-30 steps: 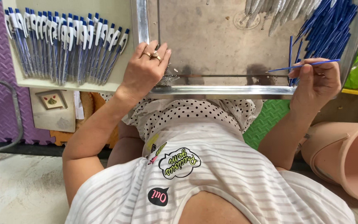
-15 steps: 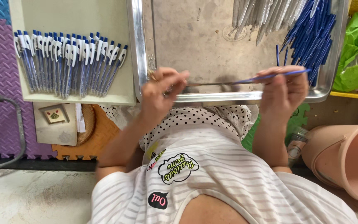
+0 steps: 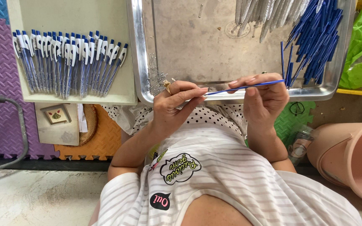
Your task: The person assembles pens by hand, inserting blue ink refills into white pen barrels and attaching the corresponding blue caps.
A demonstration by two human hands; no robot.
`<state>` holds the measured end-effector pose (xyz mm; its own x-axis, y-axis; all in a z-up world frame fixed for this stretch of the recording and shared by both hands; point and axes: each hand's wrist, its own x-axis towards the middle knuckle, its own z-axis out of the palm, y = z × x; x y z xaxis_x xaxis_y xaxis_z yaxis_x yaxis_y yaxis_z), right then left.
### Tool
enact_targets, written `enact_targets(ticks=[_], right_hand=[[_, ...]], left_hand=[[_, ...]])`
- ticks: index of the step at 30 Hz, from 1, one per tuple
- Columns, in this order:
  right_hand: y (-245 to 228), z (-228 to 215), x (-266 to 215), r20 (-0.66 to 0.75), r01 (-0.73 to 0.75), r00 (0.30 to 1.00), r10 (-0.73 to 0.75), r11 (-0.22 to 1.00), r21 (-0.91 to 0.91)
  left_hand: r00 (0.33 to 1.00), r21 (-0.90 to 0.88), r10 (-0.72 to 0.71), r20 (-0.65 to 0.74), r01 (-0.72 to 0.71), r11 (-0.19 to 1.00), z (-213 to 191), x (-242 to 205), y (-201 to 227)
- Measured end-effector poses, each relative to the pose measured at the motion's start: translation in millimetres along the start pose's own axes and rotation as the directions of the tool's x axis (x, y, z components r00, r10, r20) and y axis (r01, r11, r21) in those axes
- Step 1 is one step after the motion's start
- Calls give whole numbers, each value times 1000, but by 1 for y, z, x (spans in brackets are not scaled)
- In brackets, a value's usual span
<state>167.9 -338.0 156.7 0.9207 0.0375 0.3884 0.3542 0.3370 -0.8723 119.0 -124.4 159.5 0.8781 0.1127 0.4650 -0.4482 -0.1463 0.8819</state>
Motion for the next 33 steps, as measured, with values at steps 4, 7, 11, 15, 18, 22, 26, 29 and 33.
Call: enact_targets(ticks=[4, 7, 11, 15, 18, 22, 26, 29, 33], right_hand=[[2, 8, -5, 46, -90, 995, 91, 996, -25], [27, 3, -21, 33, -220, 976, 217, 971, 96], [79, -34, -48, 94, -552, 785, 612, 623, 555], [74, -73, -39, 151, -587, 661, 735, 382, 714], [57, -107, -22, 69, -514, 695, 716, 427, 744], [20, -120, -10, 95, -414, 793, 601, 418, 809], [29, -144, -24, 68, -398, 784, 618, 415, 818], [33, -143, -25, 69, -414, 761, 645, 401, 817], [33, -133, -21, 81, -423, 758, 648, 393, 816]], left_hand=[[999, 47, 44, 3, -44, 998, 4, 2, 3], [989, 165, 144, 12, -144, 976, 6, 9, 5], [954, 349, 253, 160, -295, 890, 17, 17, 0], [927, 157, 249, 281, -301, 941, 40, 47, -13], [930, 208, 189, 315, -262, 942, 67, 81, -72], [934, 473, -1, 357, -180, 862, 134, 139, -171], [874, 803, -342, 345, -87, 589, 189, 159, -224], [881, 840, -343, 326, -103, 532, 198, 163, -212], [898, 864, -326, 296, -106, 493, 192, 172, -200]])
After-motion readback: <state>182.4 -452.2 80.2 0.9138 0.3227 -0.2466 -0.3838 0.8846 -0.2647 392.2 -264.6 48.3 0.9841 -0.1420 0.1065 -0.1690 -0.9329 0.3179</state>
